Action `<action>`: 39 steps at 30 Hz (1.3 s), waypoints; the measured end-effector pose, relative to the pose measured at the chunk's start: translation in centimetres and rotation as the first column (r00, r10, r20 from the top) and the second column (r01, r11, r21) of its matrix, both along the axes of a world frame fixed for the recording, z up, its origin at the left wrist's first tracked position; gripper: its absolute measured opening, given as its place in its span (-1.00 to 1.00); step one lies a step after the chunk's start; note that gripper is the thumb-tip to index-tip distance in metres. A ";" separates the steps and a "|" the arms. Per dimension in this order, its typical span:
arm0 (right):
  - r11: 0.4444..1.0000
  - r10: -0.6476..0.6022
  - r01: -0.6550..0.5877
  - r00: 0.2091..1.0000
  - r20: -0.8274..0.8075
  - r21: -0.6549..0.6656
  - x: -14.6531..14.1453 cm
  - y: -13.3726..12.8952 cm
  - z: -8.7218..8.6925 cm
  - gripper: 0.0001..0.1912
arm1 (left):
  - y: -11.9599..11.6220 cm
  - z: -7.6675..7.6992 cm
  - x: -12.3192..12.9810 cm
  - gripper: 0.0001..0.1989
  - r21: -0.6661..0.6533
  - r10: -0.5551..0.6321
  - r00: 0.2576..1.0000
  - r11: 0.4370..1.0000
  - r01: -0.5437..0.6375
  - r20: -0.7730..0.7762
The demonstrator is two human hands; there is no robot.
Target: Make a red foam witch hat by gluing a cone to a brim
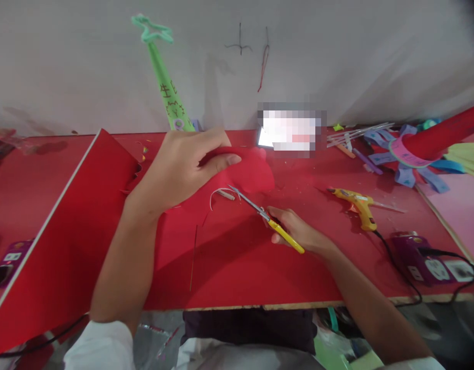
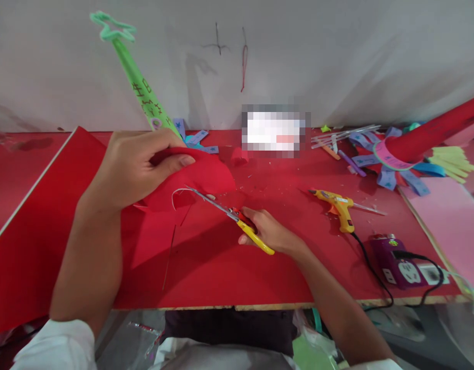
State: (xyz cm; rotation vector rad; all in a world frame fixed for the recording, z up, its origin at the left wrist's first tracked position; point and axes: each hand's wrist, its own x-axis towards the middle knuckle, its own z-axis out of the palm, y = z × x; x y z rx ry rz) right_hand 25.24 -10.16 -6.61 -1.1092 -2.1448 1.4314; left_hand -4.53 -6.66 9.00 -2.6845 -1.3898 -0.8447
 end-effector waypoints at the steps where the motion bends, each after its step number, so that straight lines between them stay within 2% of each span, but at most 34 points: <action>1: 1.000 0.003 -0.003 1.000 -0.004 0.004 0.0 0.0 0.0 -0.05 | 0.0 0.0 0.0 -0.61 0.001 -0.005 1.000 1.000 0.005 0.002; 13: 0.999 0.028 -0.028 0.999 -0.030 0.019 0.0 0.0 0.2 -0.07 | 0.3 -0.6 0.2 -0.70 0.076 -0.025 1.000 0.997 0.024 0.009; 23: 0.999 -0.034 0.034 0.999 0.016 0.039 0.0 0.1 -0.5 -0.07 | 0.2 -0.7 0.4 -0.72 0.043 -0.021 1.000 0.999 0.020 0.007; 39: 0.997 -0.040 0.036 0.998 0.055 0.075 -0.1 0.3 -0.2 -0.16 | -0.1 0.0 0.5 -0.74 -0.035 -0.045 0.999 0.998 0.044 -0.027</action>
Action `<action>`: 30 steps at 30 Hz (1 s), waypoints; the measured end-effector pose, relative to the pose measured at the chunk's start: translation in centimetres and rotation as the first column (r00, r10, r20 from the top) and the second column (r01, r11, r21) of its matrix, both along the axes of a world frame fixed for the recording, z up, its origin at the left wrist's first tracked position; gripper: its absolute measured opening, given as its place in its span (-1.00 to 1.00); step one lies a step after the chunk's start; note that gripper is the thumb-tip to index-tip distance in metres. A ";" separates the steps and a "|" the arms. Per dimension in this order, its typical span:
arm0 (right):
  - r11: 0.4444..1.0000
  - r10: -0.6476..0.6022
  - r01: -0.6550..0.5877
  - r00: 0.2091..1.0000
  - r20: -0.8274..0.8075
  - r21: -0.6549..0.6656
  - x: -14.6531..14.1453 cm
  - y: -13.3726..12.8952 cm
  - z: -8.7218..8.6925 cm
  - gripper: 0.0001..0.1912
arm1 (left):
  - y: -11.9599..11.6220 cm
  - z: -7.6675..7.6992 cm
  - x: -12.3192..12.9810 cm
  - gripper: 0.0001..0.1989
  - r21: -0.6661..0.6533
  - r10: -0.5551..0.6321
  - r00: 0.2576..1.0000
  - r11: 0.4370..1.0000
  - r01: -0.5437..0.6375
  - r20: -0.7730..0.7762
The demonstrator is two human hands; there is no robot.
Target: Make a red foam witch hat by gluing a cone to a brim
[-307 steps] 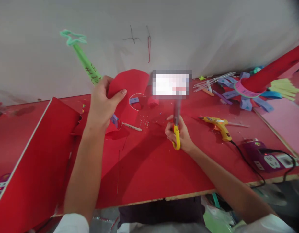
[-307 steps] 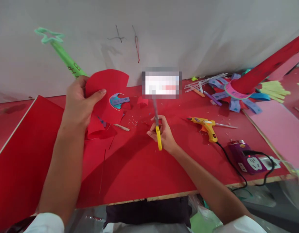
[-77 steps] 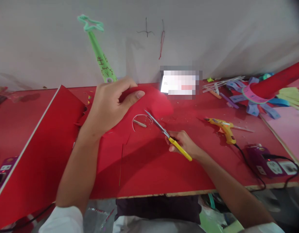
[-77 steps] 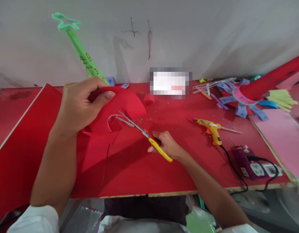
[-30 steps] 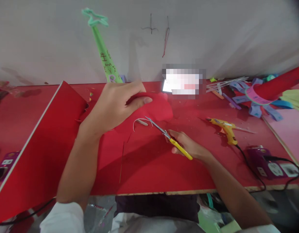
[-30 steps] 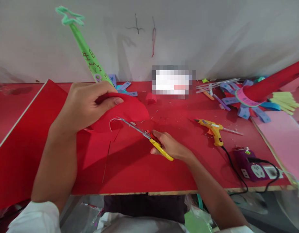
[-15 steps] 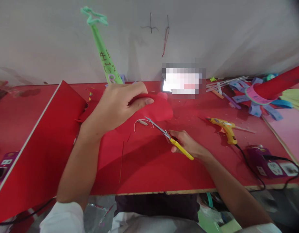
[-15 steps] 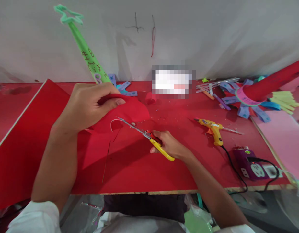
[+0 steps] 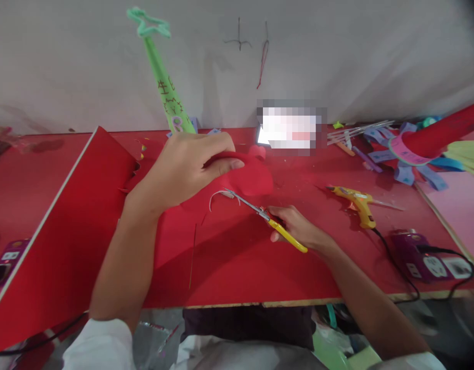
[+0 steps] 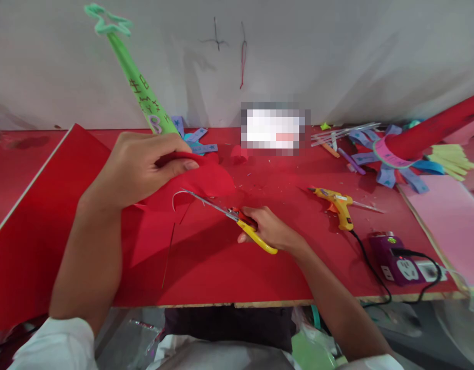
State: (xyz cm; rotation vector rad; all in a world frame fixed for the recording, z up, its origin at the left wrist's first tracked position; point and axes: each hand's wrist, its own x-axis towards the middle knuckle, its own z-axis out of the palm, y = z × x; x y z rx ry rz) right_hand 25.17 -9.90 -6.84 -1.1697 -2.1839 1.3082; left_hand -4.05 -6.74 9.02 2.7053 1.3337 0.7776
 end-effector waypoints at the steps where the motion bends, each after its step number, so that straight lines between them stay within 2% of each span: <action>1: 1.000 -0.002 0.002 1.000 0.003 -0.004 0.0 0.0 0.1 -0.16 | -0.1 0.1 0.0 -0.74 -0.012 0.002 1.000 1.000 -0.003 -0.015; 6: 1.000 0.000 0.000 1.000 0.013 -0.019 0.0 -0.1 0.6 -0.25 | -0.2 0.3 -0.2 -0.68 -0.046 0.008 0.998 0.999 -0.011 -0.068; 11: 0.999 -0.023 0.021 0.999 0.041 0.033 0.0 -0.1 0.9 -0.33 | -0.1 0.2 -0.2 -0.67 -0.048 -0.022 0.995 0.999 0.018 -0.095; 19: 0.995 -0.038 0.025 0.990 0.138 0.095 0.2 0.0 0.7 -0.36 | 0.0 0.0 -0.2 -0.76 -0.081 -0.106 0.989 0.992 0.097 -0.107; 30: 0.983 -0.055 0.017 0.978 0.203 0.184 0.1 0.1 0.9 -0.35 | -0.2 0.3 -0.2 -0.69 -0.122 -0.138 0.976 0.985 0.118 -0.166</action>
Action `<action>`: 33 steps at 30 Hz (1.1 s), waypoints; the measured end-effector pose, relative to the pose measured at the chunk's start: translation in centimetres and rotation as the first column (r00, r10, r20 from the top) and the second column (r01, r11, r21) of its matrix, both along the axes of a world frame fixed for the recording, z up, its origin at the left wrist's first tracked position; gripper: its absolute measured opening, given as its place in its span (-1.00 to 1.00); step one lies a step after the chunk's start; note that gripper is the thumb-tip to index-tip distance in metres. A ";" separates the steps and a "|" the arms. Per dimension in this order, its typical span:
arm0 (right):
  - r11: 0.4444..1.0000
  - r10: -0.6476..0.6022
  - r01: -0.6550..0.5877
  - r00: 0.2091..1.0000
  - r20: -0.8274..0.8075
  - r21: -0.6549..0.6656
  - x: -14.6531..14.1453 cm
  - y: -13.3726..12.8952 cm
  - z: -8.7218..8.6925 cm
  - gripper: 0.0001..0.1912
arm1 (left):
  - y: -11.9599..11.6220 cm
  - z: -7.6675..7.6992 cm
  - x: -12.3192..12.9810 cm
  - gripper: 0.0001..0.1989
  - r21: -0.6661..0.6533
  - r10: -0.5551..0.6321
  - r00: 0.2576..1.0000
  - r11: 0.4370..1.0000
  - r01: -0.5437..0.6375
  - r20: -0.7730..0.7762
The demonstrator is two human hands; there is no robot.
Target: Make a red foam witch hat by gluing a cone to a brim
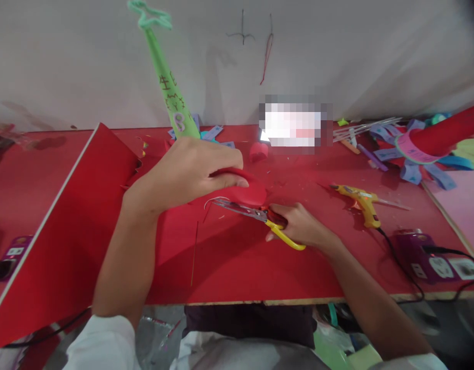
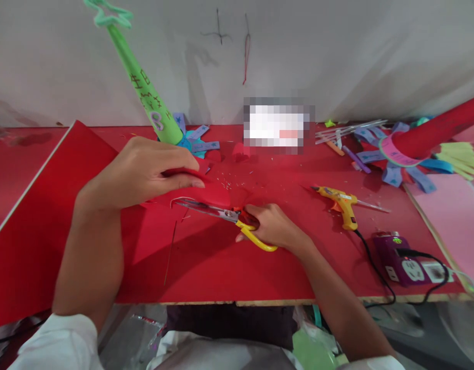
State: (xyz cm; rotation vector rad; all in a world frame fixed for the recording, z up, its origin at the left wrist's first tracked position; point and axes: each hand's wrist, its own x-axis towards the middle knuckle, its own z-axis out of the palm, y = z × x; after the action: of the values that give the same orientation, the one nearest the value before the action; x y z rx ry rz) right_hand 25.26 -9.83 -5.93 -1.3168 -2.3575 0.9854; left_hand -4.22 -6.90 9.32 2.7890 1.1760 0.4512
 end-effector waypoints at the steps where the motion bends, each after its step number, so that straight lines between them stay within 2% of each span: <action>1: 1.000 0.002 -0.002 1.000 0.002 0.013 0.0 0.0 0.0 -0.35 | 0.0 0.0 0.0 -0.69 -0.003 -0.005 1.000 1.000 0.005 0.001; 6: 0.999 0.038 -0.039 0.998 0.044 0.026 -0.2 0.0 0.0 -0.36 | 0.2 -0.2 -0.1 -0.69 0.008 0.000 1.000 1.000 0.000 0.019; 9: 0.999 0.034 -0.034 0.997 0.075 -0.012 -0.3 0.0 -0.1 -0.35 | 0.5 -0.5 -0.3 -0.67 0.067 0.081 0.995 0.994 -0.085 0.060; 11: 0.999 0.028 -0.026 0.998 0.056 -0.040 -0.4 0.0 -0.2 -0.35 | 0.7 -0.6 -0.6 -0.68 0.112 0.128 0.981 0.983 -0.145 0.145; 15: 0.993 0.038 -0.046 0.996 -0.076 -0.106 -0.2 0.0 -0.5 -0.31 | 1.5 -0.8 -1.4 -0.66 0.135 0.230 0.926 0.951 -0.280 0.299; 18: 0.983 0.064 -0.105 0.964 -0.259 -0.150 0.2 -0.2 -0.7 -0.27 | 2.0 -0.9 -1.8 -0.58 0.175 0.263 0.893 0.923 -0.343 0.366; 21: 0.969 0.071 -0.160 0.910 -0.407 -0.188 0.4 -0.6 -1.0 -0.25 | 2.2 -0.9 -1.8 -0.54 0.208 0.230 0.888 0.920 -0.332 0.399; 24: 0.957 0.050 -0.167 0.899 -0.435 -0.236 0.3 -0.8 -1.0 -0.20 | 2.4 -1.1 -1.3 -0.53 0.238 0.154 0.875 0.928 -0.287 0.459; 28: 0.950 0.051 -0.163 0.923 -0.382 -0.267 -0.1 -0.6 -0.5 -0.07 | 3.1 -1.9 -0.6 -0.52 0.223 0.035 0.775 0.949 -0.224 0.631; 30: 0.950 0.051 -0.155 0.934 -0.353 -0.272 -0.2 -0.5 -0.3 -0.06 | 3.5 -2.3 -0.5 -0.53 0.184 0.035 0.733 0.959 -0.216 0.680; 33: 0.961 0.034 -0.129 0.933 -0.357 -0.243 -0.4 -0.4 -0.5 -0.07 | 4.2 -2.9 -0.7 -0.53 0.072 0.099 0.657 0.971 -0.227 0.748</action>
State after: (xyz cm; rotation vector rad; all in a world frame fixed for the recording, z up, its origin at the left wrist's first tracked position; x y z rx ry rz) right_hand 24.88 -10.21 -6.47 -1.0224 -2.0752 1.4677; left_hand -4.90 -2.73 6.42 2.1640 1.1835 1.5786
